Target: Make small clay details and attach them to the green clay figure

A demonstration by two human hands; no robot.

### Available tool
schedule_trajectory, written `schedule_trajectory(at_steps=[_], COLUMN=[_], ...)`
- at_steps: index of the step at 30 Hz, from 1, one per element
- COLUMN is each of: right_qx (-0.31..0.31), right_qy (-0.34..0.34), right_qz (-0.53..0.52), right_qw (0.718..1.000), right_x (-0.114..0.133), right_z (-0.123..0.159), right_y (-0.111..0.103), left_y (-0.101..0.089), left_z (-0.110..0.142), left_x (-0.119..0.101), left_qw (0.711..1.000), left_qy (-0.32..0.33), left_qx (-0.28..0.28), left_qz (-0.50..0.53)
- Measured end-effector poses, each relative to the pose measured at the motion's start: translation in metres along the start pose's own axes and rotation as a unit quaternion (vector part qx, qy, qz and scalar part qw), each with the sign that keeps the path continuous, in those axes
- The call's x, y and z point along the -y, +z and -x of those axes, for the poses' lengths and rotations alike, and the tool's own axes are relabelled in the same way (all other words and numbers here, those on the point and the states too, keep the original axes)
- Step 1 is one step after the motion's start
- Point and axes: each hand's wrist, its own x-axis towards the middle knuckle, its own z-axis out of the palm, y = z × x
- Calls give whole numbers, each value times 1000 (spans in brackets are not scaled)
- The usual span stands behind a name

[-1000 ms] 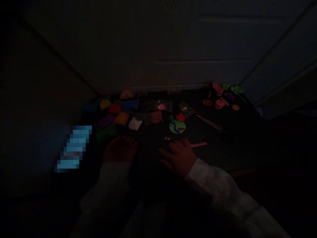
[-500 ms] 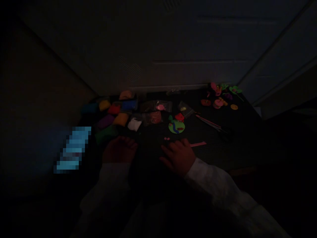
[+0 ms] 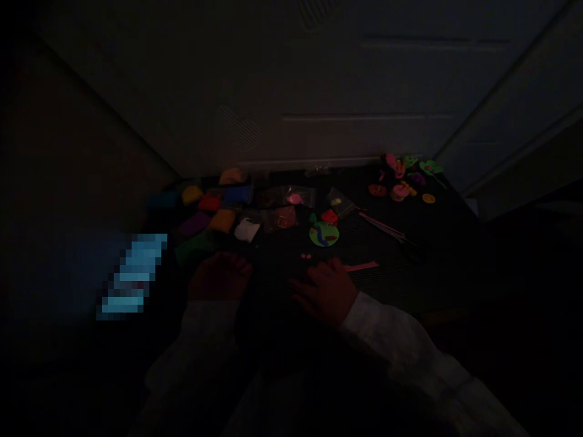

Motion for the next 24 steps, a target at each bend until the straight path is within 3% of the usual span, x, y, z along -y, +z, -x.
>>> schedule_trajectory(at_steps=[12, 18, 24], right_qx=[-10, 12, 7], right_qy=[65, 39, 54], right_qz=[-6, -7, 5], right_qw=[998, 999, 999], right_x=[-3, -2, -2], right_z=[2, 3, 3], right_y=[0, 0, 2], left_y=[1, -2, -2], left_z=[0, -2, -2], left_x=[0, 0, -1], left_qw=[1000, 1000, 1000], left_qy=[-1, -10, -11], left_qx=[-13, -4, -8], left_qz=[1, 3, 0])
